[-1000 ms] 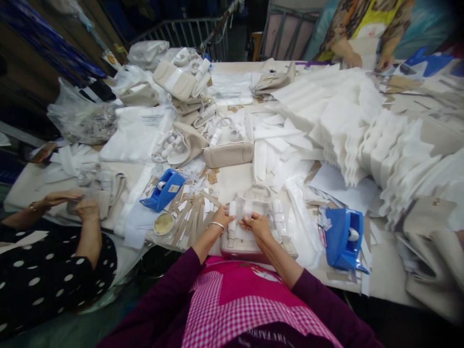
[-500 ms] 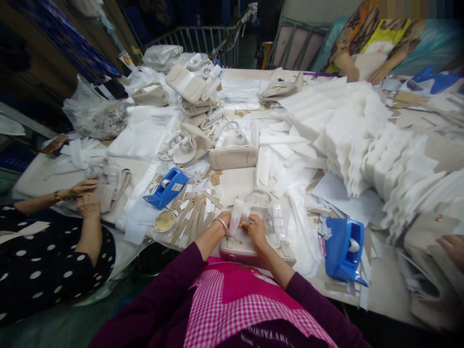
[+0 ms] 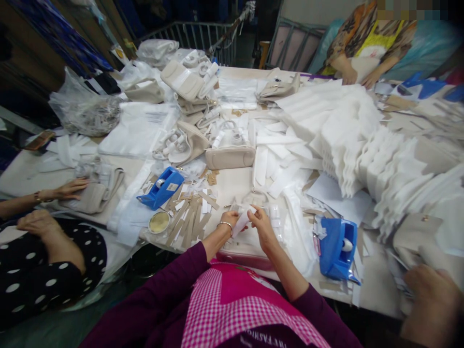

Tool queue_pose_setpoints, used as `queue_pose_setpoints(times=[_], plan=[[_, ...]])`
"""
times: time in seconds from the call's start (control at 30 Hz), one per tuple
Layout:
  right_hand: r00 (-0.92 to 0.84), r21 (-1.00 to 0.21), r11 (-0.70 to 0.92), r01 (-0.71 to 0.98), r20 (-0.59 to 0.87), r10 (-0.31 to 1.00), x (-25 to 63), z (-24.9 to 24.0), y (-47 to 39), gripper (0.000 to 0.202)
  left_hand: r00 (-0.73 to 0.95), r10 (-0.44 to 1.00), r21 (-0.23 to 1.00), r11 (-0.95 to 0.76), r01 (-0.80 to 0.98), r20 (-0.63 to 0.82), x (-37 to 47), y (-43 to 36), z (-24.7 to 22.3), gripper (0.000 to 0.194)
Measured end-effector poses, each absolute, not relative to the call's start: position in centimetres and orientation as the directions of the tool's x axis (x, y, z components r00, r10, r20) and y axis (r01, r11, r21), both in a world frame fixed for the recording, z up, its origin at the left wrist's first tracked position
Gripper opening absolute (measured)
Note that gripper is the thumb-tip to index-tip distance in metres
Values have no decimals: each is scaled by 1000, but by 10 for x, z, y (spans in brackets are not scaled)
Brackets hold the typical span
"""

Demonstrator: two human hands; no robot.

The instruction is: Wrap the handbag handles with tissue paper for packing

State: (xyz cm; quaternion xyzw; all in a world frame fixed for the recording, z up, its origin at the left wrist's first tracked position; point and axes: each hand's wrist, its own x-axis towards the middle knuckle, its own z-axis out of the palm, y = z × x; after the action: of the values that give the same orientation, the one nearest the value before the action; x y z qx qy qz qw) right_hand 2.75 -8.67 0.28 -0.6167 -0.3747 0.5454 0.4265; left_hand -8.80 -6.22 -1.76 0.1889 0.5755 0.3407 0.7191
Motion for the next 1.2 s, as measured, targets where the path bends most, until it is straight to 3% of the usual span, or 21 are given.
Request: queue_pose_setpoints(times=[0.17,0.3,0.5,0.8,1.0,1.2], plan=[[143,-944,-318,84,-304,942,25,5,-86,28,148,727,697,685,-212,-670,-96,-65,-23,33],[156,-944,-284,170,-259,953,33,-12,-84,27,287,728,664,686,-298,-623,-107,-69,-29,29],[41,-929,-281,242,-279,959,31,-34,-59,24,315,739,651,674,-348,-596,-114,-72,-33,28],[-24,-894,-262,363,-290,957,33,-36,-41,25,367,715,603,699,-384,-595,-120,-72,-34,42],[-40,-849,-259,461,-312,949,34,-40,-36,22,478,658,599,744,-296,-582,-127,-76,-26,39],[-100,-806,-206,555,-311,945,34,-40,-34,24,379,674,652,729,-208,-634,-120,-80,-21,45]])
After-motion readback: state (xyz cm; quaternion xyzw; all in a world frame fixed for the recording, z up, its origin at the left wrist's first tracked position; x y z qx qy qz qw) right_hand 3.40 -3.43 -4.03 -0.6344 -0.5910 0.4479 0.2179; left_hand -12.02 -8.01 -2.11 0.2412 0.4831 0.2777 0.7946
